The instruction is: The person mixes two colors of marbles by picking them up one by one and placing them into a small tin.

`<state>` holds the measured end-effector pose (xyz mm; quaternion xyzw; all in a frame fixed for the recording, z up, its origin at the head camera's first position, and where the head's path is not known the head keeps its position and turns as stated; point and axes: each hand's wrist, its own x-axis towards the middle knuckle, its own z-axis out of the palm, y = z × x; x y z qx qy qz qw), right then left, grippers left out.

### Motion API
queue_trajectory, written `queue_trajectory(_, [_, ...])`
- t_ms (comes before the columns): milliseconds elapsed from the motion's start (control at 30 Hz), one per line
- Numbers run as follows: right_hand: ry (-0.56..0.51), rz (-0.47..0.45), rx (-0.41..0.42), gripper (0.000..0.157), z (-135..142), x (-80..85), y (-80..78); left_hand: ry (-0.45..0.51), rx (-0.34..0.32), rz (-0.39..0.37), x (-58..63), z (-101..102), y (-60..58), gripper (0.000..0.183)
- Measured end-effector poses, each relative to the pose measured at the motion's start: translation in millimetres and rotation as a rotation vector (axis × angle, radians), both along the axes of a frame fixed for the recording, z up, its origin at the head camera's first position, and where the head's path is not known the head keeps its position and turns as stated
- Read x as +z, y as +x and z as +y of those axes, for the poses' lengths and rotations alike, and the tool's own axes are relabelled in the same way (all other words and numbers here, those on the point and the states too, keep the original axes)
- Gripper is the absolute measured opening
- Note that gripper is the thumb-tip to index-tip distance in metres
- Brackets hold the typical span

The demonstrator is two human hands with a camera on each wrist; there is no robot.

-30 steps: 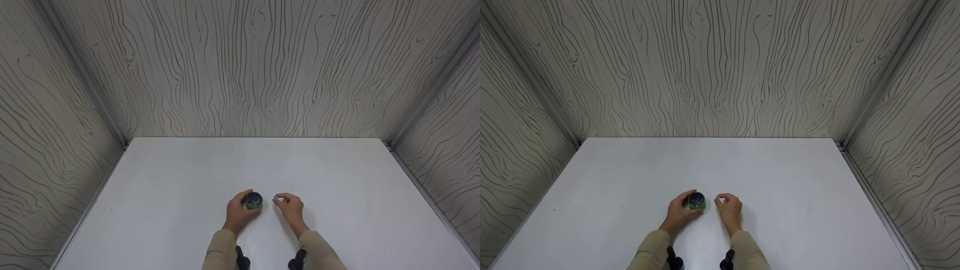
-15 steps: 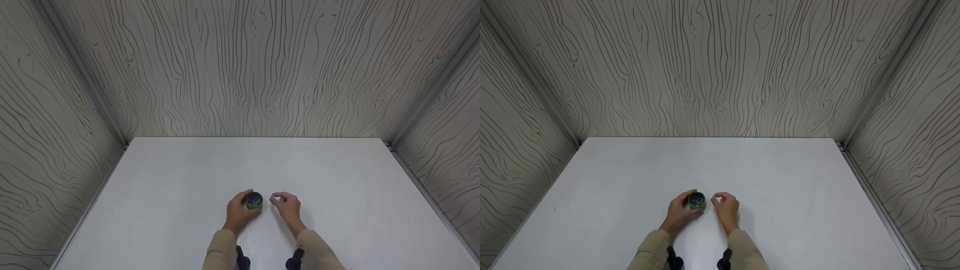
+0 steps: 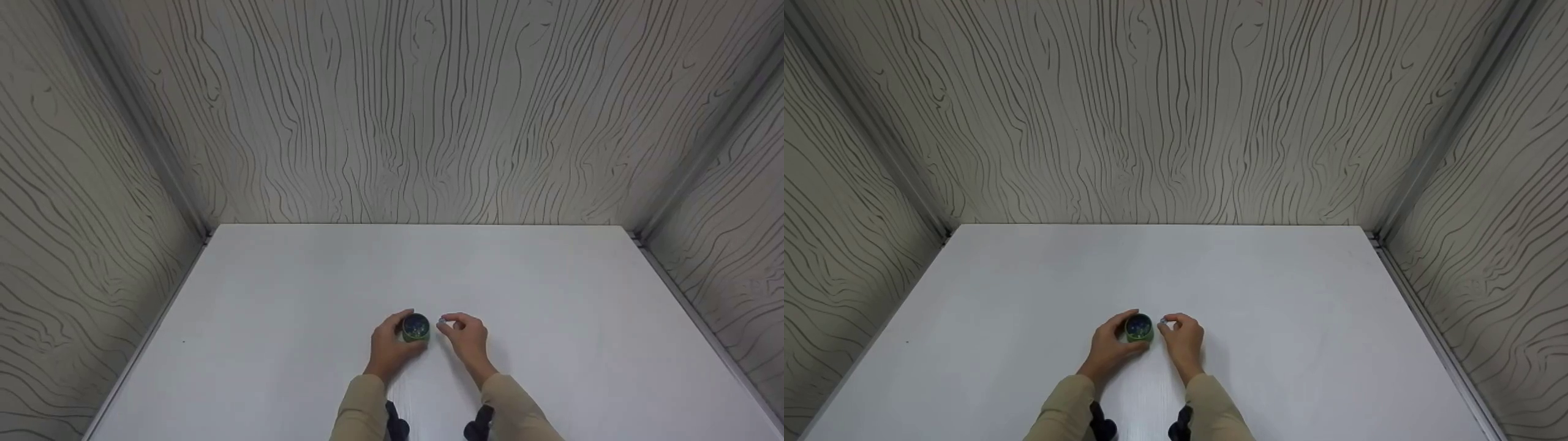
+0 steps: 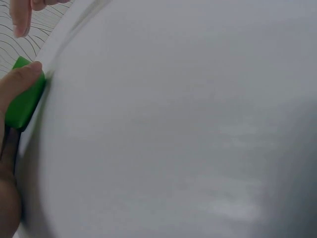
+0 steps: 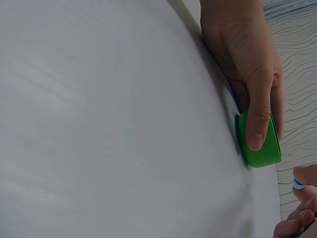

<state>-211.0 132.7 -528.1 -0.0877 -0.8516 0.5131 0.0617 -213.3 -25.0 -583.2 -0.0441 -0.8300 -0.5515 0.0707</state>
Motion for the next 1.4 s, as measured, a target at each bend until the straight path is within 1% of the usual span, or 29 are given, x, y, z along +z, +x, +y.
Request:
queue_trajectory(267, [-0.005, 0.027, 0.007, 0.018, -2, 1.3, 0.0, -0.061, -0.009, 0.085, -0.7, 0, -0.7, 0.062])
queue_trajectory(367, [-0.005, 0.038, 0.016, 0.019, -4, 1.7, 0.2, -0.049, -0.002, 0.068, 0.4, 0, 0.0, 0.062])
queue_trajectory(500, [-0.007, 0.037, 0.026, 0.019, -8, 2.2, 0.9, -0.019, -0.008, 0.022, 2.7, 1, 0.8, 0.063])
queue_trajectory(600, [-0.013, 0.029, 0.028, 0.02, -10, 2.3, 1.5, -0.008, -0.015, 0.004, 3.8, 1, 1.1, 0.062])
queue_trajectory(900, [-0.008, 0.02, 0.05, 0.02, -15, 0.7, 2.7, -0.011, -0.011, 0.018, 2.5, 2, 0.6, 0.062])
queue_trajectory(1000, [-0.002, 0.012, 0.052, 0.019, -18, -0.8, 3.1, -0.02, -0.01, 0.038, 1.2, 2, 1.4, 0.062])
queue_trajectory(1133, [0.002, 0.032, 0.06, 0.02, -19, -2.0, 4.0, -0.049, -0.011, 0.075, 1.3, 3, 2.5, 0.06])
queue_trajectory(1233, [-0.003, 0.05, 0.071, 0.021, -19, -1.9, 4.1, -0.06, -0.009, 0.08, 3.5, 3, 3.0, 0.059])
queue_trajectory(1400, [-0.009, 0.053, 0.07, 0.021, -19, -1.5, 3.4, -0.049, -0.003, 0.06, 4.9, 4, 3.2, 0.059])
